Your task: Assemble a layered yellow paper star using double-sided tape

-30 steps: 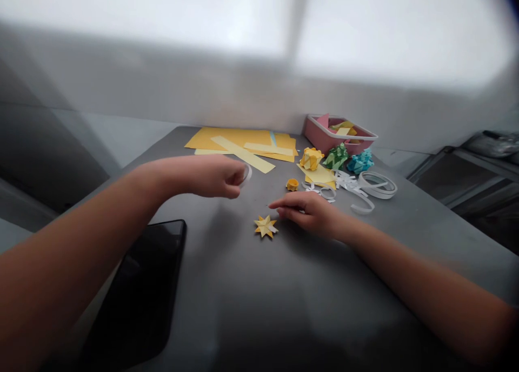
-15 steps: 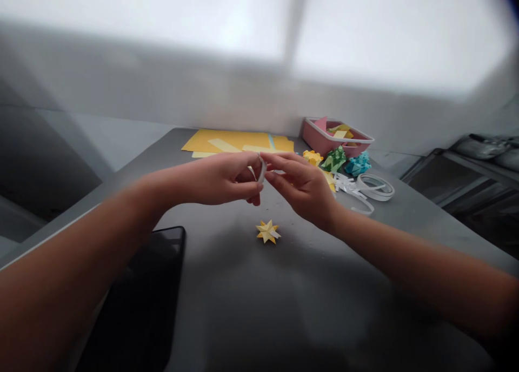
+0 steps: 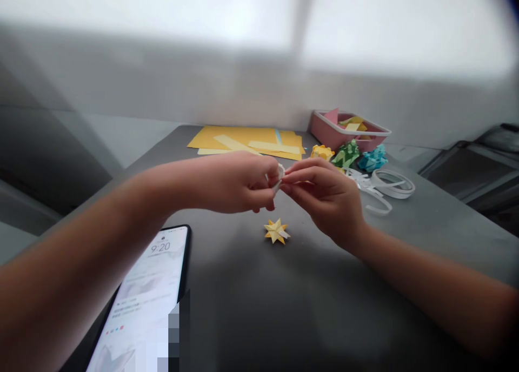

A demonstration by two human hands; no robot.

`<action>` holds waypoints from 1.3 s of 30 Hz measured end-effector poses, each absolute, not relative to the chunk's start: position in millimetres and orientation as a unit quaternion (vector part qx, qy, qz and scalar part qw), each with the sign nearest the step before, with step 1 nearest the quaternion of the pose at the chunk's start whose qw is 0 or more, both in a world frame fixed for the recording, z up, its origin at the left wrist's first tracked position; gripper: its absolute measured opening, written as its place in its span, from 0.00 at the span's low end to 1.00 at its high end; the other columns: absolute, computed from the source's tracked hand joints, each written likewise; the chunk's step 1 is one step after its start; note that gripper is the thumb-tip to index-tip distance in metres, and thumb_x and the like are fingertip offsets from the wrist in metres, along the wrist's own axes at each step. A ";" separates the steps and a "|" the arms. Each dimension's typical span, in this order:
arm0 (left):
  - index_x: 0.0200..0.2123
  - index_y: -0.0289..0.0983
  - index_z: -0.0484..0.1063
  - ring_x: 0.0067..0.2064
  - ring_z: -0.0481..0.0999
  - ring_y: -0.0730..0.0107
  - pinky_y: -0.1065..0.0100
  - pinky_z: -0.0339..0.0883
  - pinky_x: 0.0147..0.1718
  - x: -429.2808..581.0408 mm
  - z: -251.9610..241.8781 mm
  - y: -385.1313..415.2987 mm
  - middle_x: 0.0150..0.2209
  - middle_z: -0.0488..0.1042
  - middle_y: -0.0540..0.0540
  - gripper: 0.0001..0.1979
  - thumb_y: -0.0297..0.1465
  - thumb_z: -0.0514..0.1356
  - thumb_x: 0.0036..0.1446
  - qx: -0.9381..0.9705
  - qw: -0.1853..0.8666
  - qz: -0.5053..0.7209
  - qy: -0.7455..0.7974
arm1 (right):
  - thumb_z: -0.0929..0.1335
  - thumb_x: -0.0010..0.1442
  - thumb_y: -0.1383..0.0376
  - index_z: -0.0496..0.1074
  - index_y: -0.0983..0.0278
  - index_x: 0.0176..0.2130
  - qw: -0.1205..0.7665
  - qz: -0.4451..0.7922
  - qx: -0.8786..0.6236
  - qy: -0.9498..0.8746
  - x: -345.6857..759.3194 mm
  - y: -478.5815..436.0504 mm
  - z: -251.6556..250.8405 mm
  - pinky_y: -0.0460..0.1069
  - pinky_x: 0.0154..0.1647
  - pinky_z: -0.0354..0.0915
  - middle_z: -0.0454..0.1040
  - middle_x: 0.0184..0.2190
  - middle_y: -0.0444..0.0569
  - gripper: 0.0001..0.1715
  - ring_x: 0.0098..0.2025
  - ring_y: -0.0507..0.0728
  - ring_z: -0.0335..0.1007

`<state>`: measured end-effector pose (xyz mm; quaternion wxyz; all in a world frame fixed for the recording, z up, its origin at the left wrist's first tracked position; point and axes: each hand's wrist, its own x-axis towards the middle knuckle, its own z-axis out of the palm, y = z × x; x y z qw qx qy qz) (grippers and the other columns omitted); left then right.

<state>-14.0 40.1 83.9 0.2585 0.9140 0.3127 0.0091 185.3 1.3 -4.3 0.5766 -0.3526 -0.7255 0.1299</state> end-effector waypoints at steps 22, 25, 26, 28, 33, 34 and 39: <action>0.38 0.41 0.78 0.32 0.80 0.73 0.72 0.67 0.29 -6.2 78.1 31.4 0.38 0.83 0.52 0.16 0.41 0.53 0.65 0.900 0.227 0.095 0.361 | 0.71 0.62 0.70 0.79 0.55 0.37 0.522 0.044 -0.395 -0.755 190.6 -6.3 7.5 0.51 0.40 0.74 0.79 0.37 0.45 0.09 0.42 0.54 0.75; 0.35 0.41 0.79 0.29 0.79 0.72 0.70 0.64 0.26 -5.6 76.8 30.3 0.34 0.82 0.50 0.16 0.40 0.53 0.64 0.903 0.194 0.098 0.370 | 0.72 0.60 0.68 0.80 0.55 0.36 0.539 0.104 -0.403 -0.732 190.8 -4.8 6.3 0.51 0.40 0.74 0.80 0.36 0.45 0.07 0.41 0.55 0.76; 0.34 0.40 0.79 0.28 0.78 0.72 0.70 0.63 0.25 -5.5 76.4 29.9 0.32 0.82 0.50 0.16 0.40 0.54 0.63 0.905 0.182 0.101 0.371 | 0.73 0.60 0.68 0.81 0.55 0.36 0.543 0.129 -0.404 -0.725 190.6 -4.3 5.5 0.51 0.40 0.74 0.80 0.36 0.44 0.06 0.41 0.55 0.76; 0.32 0.40 0.79 0.27 0.78 0.71 0.70 0.61 0.24 -5.7 75.5 29.2 0.29 0.81 0.49 0.15 0.38 0.55 0.61 0.909 0.164 0.106 0.368 | 0.74 0.59 0.67 0.81 0.56 0.35 0.542 0.167 -0.402 -0.719 190.0 -3.7 4.3 0.50 0.39 0.74 0.80 0.35 0.44 0.05 0.40 0.54 0.76; 0.30 0.40 0.80 0.29 0.79 0.70 0.71 0.64 0.26 -9.3 75.5 29.5 0.27 0.81 0.49 0.11 0.35 0.57 0.58 0.915 0.170 0.123 0.344 | 0.74 0.58 0.68 0.81 0.58 0.34 0.539 0.204 -0.387 -0.719 188.7 -4.5 4.1 0.49 0.37 0.73 0.80 0.34 0.44 0.04 0.38 0.53 0.75; 0.30 0.40 0.80 0.30 0.80 0.70 0.72 0.65 0.26 -10.2 75.8 30.0 0.28 0.81 0.50 0.11 0.34 0.57 0.57 0.914 0.183 0.126 0.339 | 0.74 0.58 0.68 0.81 0.58 0.34 0.544 0.205 -0.386 -0.717 188.3 -5.1 4.5 0.49 0.37 0.73 0.79 0.34 0.44 0.04 0.38 0.52 0.75; 0.31 0.41 0.80 0.34 0.82 0.70 0.74 0.71 0.30 -11.9 77.0 33.3 0.29 0.82 0.52 0.09 0.33 0.59 0.56 0.889 0.286 0.141 0.330 | 0.73 0.59 0.70 0.79 0.57 0.34 0.569 0.164 -0.379 -0.711 185.9 -10.6 6.7 0.49 0.38 0.72 0.78 0.34 0.43 0.07 0.38 0.52 0.74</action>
